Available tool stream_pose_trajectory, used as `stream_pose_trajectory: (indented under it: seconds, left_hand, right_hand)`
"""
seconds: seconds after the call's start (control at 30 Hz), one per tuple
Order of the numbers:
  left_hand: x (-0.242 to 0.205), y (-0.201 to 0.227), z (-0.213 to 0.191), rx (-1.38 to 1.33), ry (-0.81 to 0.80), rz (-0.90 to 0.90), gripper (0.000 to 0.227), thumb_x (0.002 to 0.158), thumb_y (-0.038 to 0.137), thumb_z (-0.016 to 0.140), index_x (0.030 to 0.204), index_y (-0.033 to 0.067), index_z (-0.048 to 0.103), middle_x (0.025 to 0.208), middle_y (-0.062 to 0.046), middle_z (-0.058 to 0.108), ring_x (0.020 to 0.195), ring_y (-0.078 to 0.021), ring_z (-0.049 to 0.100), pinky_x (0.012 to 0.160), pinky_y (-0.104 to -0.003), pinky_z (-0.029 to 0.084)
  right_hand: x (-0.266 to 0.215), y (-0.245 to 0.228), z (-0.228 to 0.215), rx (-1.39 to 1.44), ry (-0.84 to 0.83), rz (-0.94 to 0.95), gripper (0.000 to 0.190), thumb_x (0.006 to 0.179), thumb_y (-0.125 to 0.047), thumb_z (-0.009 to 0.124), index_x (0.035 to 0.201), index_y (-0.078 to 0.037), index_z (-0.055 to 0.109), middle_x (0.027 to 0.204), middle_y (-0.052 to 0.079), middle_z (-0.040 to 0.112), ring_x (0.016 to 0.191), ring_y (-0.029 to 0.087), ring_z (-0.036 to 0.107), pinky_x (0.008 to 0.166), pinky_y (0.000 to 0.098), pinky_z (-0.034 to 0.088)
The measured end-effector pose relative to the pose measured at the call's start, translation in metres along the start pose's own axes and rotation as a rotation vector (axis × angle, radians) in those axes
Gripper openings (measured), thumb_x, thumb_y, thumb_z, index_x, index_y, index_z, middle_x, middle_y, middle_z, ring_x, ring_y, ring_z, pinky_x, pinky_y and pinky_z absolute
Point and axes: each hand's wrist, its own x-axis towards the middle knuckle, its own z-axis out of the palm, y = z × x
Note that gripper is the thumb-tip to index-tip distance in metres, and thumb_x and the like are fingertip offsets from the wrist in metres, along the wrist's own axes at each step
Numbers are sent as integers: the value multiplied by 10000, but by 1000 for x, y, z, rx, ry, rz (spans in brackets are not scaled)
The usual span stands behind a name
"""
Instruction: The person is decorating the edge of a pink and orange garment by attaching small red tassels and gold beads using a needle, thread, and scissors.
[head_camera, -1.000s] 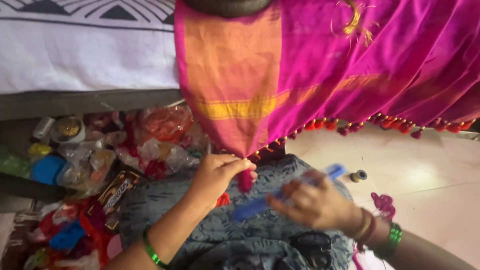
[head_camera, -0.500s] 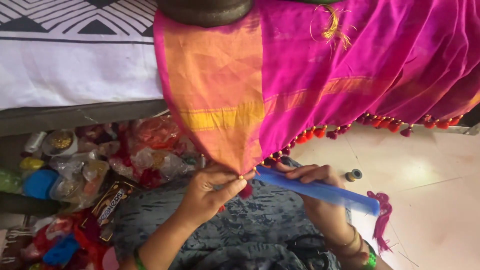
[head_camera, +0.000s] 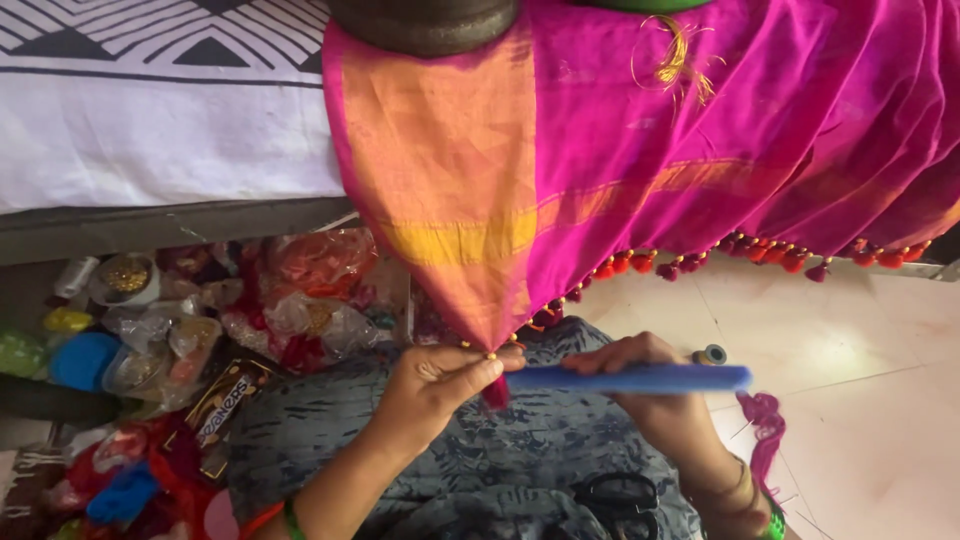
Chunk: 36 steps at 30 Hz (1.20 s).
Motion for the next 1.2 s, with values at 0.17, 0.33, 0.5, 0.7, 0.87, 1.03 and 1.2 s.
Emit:
stream_pose_trajectory:
  seconds: [0.17, 0.33, 0.5, 0.7, 0.87, 1.03, 1.2]
  left_hand:
    - [2, 10, -5, 151, 75, -140, 290, 934, 203, 684, 1085, -10, 809, 981, -97, 833, 913, -127, 739, 861, -280, 567]
    - [8, 6, -14, -57, 57, -308, 256, 919, 148, 696, 1050, -44, 804, 922, -123, 811, 813, -159, 720, 782, -299, 561]
    - [7, 5, -17, -17, 97, -222, 240, 914, 136, 689, 1030, -42, 803, 938, -124, 820, 874, -135, 747, 864, -275, 561]
    - [10, 11, -19, -55, 86, -288, 240, 915, 139, 681, 975, -58, 803, 877, -149, 806, 827, -188, 757, 842, -320, 577]
    - [11, 16, -13, 25, 95, -303, 227, 896, 141, 704, 958, -47, 813, 886, -138, 817, 830, -164, 755, 840, -295, 572]
    - [8, 15, -17, 79, 116, -235, 241, 889, 157, 714, 951, -47, 826, 904, -128, 831, 872, -125, 753, 882, -249, 544]
    - [8, -3, -18, 79, 178, -120, 222, 919, 144, 689, 974, -37, 805, 900, -102, 825, 853, -132, 768, 818, -254, 585]
  right_hand:
    - [15, -32, 16, -878, 61, -216, 334, 813, -19, 764, 1124, -89, 666, 977, 76, 712, 897, 237, 705, 771, 402, 571]
    - [45, -89, 38, -1395, -201, -847, 539, 811, -149, 676, 1345, -168, 609, 1057, 48, 663, 952, 223, 593, 793, 419, 504]
    - [31, -61, 30, -1474, -508, -782, 643, 839, -149, 673, 1476, -173, 589, 928, -2, 609, 904, 151, 570, 694, 342, 448]
    - [20, -79, 30, -1319, -689, -1346, 534, 892, -244, 680, 1422, -199, 629, 1103, -8, 676, 947, 141, 588, 762, 283, 463]
    - [40, -81, 31, -1509, -357, -1147, 469, 897, -197, 746, 1360, -204, 674, 1042, 17, 675, 902, 153, 586, 715, 328, 432]
    - [19, -40, 25, -1496, -533, -1038, 490, 910, -178, 732, 1397, -199, 683, 936, -47, 597, 954, 113, 600, 739, 314, 444]
    - [-8, -37, 27, -1272, -657, -920, 454, 864, -210, 688, 1312, -138, 674, 1040, 19, 662, 973, 177, 608, 789, 381, 503]
